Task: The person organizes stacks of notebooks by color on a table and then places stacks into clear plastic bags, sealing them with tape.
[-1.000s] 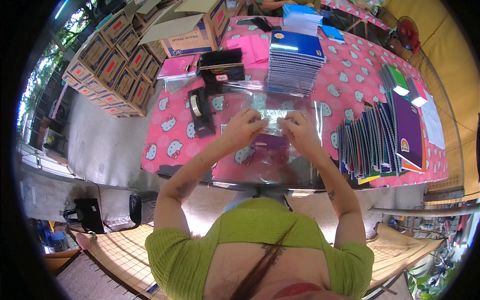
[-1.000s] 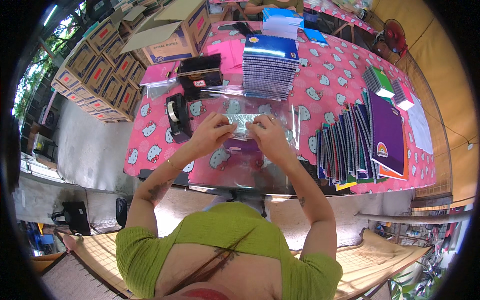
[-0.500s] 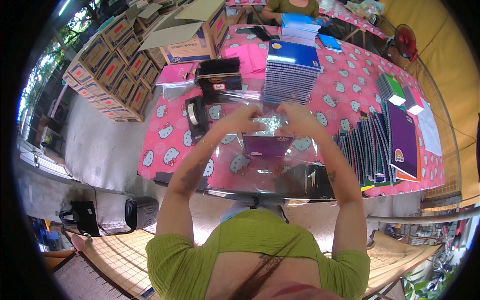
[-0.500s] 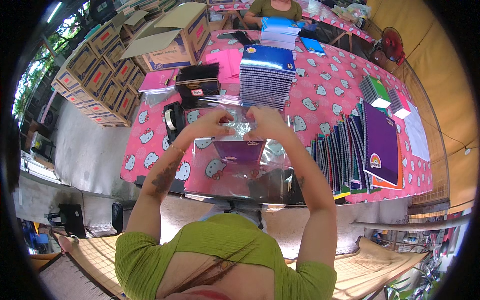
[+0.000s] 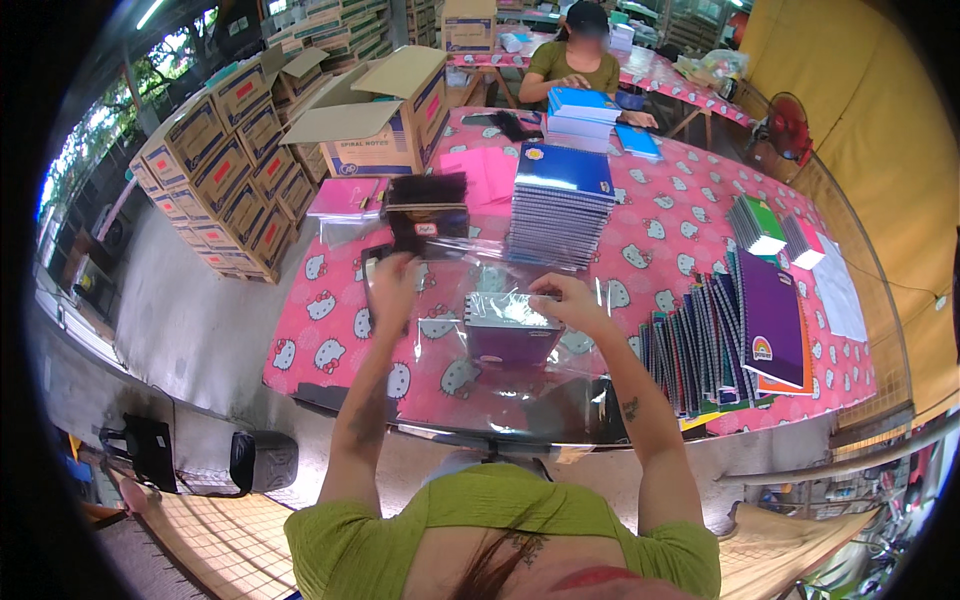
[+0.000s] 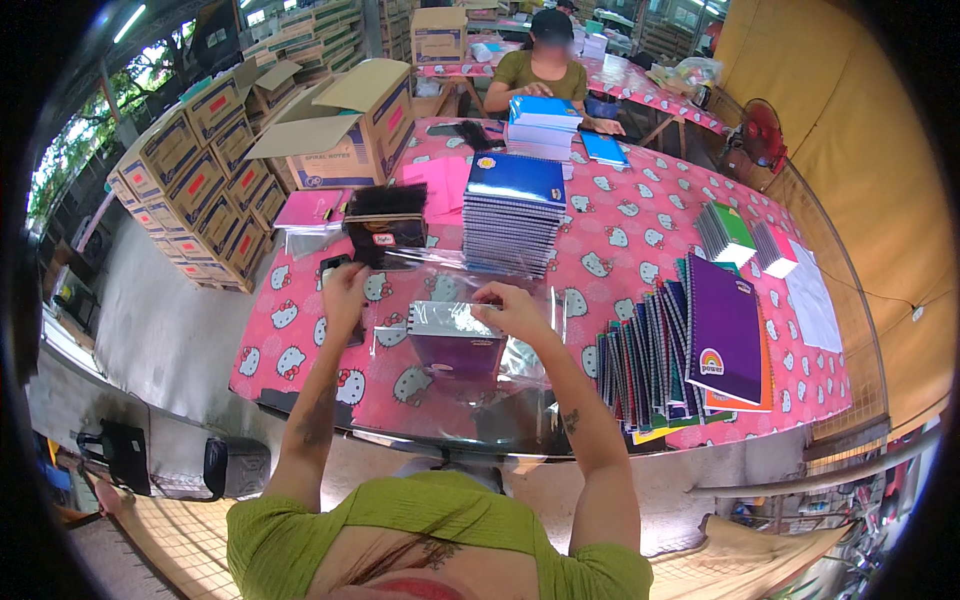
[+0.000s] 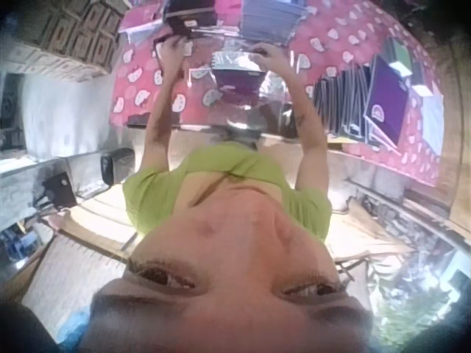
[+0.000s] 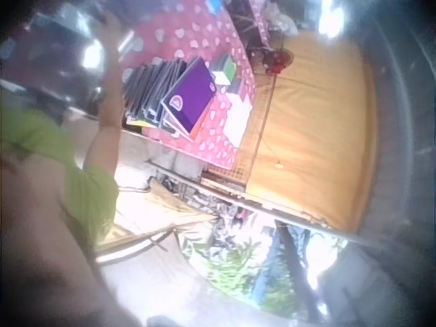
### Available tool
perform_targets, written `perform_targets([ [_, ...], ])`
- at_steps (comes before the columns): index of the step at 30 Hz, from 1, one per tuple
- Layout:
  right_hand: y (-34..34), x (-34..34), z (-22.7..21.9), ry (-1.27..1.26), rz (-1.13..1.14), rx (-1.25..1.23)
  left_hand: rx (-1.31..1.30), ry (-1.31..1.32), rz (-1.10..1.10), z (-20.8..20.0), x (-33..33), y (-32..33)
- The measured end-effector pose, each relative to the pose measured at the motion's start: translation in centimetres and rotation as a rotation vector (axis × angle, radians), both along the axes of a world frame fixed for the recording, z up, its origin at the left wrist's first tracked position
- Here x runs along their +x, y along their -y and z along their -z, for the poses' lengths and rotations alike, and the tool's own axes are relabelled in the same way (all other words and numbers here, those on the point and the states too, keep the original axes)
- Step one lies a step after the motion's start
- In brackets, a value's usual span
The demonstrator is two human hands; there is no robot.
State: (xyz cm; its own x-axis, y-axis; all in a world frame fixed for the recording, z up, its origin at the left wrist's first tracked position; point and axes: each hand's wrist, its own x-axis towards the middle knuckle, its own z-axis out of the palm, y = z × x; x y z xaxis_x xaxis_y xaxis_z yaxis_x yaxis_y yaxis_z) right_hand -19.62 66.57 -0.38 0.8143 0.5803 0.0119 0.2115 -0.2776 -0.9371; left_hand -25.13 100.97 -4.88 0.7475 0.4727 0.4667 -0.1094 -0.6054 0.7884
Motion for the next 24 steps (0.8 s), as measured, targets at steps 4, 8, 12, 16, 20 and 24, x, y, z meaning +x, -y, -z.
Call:
perform_targets([
  [4,-0.8,0.4,0.3,0.025,-0.002,-0.011,-0.012,-0.430,-0.281,4.7,-8.1,-4.5],
  [8,-0.9,0.0,-0.7,0.041,0.004,-0.039,-0.753,-0.317,-0.202,6.6,-7.9,-5.6],
  [12,-0.6,-0.3,-0.7,-0.015,0.005,0.017,-0.720,0.105,-0.211,10.5,-7.7,-4.2],
  [16,-0.5,-0.4,-0.3,0.039,0.013,0.043,-1.071,-0.061,-0.030,12.7,-11.3,-3.5],
  [20,-0.7,0.2,0.8,0.023,0.042,0.040,0.396,-0.569,-0.446,4.4,-10.6,-7.4],
  [24,-1.8,-1.3,-0.5,0.043,0.058,0.027,0.344,-0.127,0.406,-9.2,-5.0,-0.4],
])
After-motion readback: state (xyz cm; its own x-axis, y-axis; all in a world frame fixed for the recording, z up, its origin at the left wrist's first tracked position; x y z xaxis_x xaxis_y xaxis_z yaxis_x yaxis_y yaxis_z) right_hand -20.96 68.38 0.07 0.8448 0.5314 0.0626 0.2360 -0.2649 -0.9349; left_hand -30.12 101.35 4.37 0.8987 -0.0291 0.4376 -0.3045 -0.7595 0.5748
